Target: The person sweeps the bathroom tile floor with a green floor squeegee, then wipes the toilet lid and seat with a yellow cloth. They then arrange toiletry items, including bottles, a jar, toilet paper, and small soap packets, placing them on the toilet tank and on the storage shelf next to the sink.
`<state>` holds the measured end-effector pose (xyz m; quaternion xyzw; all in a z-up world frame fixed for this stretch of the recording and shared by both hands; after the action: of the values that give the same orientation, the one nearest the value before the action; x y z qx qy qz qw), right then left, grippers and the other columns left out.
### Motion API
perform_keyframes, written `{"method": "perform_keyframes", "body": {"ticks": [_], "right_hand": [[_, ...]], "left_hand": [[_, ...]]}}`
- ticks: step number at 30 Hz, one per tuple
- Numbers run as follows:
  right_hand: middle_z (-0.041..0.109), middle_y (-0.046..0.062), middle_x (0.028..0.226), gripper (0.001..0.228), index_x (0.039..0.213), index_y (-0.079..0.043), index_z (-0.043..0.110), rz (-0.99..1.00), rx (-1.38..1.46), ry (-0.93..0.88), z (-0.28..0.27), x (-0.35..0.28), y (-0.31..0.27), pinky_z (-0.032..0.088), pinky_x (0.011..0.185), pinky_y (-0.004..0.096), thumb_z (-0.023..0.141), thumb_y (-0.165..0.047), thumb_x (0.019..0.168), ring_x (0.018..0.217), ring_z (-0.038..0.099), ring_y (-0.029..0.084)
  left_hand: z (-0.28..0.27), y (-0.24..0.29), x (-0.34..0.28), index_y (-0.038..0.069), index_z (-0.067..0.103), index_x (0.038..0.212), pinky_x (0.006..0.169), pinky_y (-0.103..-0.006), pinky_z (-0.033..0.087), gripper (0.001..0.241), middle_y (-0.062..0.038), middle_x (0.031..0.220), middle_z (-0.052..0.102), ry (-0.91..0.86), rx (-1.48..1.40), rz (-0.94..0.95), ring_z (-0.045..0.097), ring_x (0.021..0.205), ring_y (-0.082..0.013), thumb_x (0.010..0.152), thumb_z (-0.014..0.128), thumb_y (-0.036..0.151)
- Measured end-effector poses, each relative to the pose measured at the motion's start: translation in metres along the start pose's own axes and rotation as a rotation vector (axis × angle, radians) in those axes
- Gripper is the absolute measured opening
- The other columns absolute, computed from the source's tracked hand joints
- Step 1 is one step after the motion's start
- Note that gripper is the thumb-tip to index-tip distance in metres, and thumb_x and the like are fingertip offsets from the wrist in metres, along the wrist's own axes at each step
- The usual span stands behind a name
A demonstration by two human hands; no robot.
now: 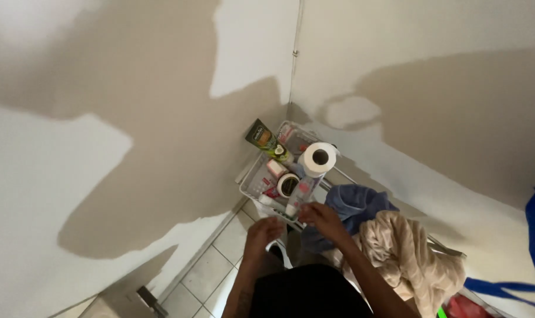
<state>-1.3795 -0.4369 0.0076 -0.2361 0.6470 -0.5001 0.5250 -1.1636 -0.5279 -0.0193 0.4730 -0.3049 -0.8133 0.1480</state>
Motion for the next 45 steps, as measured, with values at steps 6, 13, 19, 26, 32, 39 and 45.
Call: {"method": "perform_keyframes", "body": {"ticks": [6,13,19,26,32,39,45], "right_hand": [[0.079,0.012,0.099,0.033,0.121,0.001,0.069,-0.104,-0.014,0.038,-0.018,0.016,-0.077,0.061,0.079,0.031,0.058,-0.024,0.102,0.091,0.077,0.017],[0.079,0.011,0.100,0.030,0.116,0.000,0.073,-0.313,-0.318,0.562,-0.061,-0.012,-0.187,0.060,0.081,0.034,0.066,-0.025,0.101,0.091,0.076,0.020],[0.065,0.019,0.130,0.042,0.132,0.000,0.060,-0.328,-0.393,0.655,-0.079,0.024,-0.169,0.059,0.084,0.036,0.067,-0.025,0.098,0.115,0.066,0.028],[0.069,0.020,0.131,0.052,0.141,-0.007,0.059,-0.097,-0.329,0.539,-0.083,0.039,-0.145,0.056,0.090,0.041,0.065,-0.033,0.097,0.121,0.067,0.030],[0.069,0.028,0.123,0.058,0.150,-0.011,0.054,0.167,-0.333,0.463,-0.043,-0.016,-0.202,0.055,0.097,0.043,0.063,-0.036,0.099,0.113,0.072,0.037],[0.057,0.034,0.143,0.067,0.148,0.007,0.046,-0.490,-0.534,0.353,0.041,-0.057,-0.246,0.044,0.108,0.047,0.070,-0.026,0.095,0.132,0.057,0.044],[0.065,0.028,0.132,0.068,0.146,0.005,0.045,-0.339,-0.297,0.088,0.102,-0.016,-0.217,0.056,0.100,0.040,0.070,-0.033,0.095,0.121,0.070,0.036]], "left_hand": [[0.041,0.071,-0.004,-0.004,0.065,0.118,0.089,-0.0344,0.059,0.036,-0.018,0.108,0.078,-0.025,0.029,0.190,0.076,0.097,-0.0256,0.098,0.057,0.024],[0.055,0.072,0.009,-0.002,0.066,0.120,0.090,-0.0363,0.059,0.036,-0.017,0.106,0.076,-0.073,-0.033,0.088,0.075,0.098,-0.0269,0.098,0.058,0.026],[0.122,0.096,0.031,0.002,0.065,0.121,0.098,-0.0368,0.057,0.036,-0.011,0.112,0.075,-0.175,-0.092,0.003,0.072,0.107,-0.0226,0.095,0.064,0.026],[0.190,0.122,0.039,0.006,0.021,0.161,0.111,-0.0338,0.039,0.080,-0.010,0.156,0.042,-0.232,0.289,0.060,0.045,0.141,-0.0199,0.098,0.060,0.037],[0.193,0.151,-0.007,0.003,0.025,0.162,0.116,-0.0334,0.035,0.077,-0.018,0.159,0.044,-0.411,0.242,0.161,0.043,0.145,-0.0259,0.100,0.057,0.035],[0.147,0.209,-0.097,0.013,0.030,0.162,0.118,-0.0324,0.027,0.067,-0.003,0.161,0.037,-0.159,0.379,0.014,0.035,0.146,-0.0148,0.101,0.051,0.031],[0.068,0.207,-0.075,0.003,0.037,0.157,0.113,-0.0414,0.038,0.066,-0.017,0.151,0.052,-0.105,0.053,0.153,0.051,0.135,-0.0284,0.096,0.053,0.022]]}}
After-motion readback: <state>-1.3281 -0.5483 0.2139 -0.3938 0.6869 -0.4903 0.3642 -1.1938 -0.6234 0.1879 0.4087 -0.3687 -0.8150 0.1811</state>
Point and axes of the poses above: each hand's wrist, its own x-axis towards the middle knuckle, its own z-axis out of the palm, y = z × x, the point moved 7 cm from there along x, towards the middle knuckle
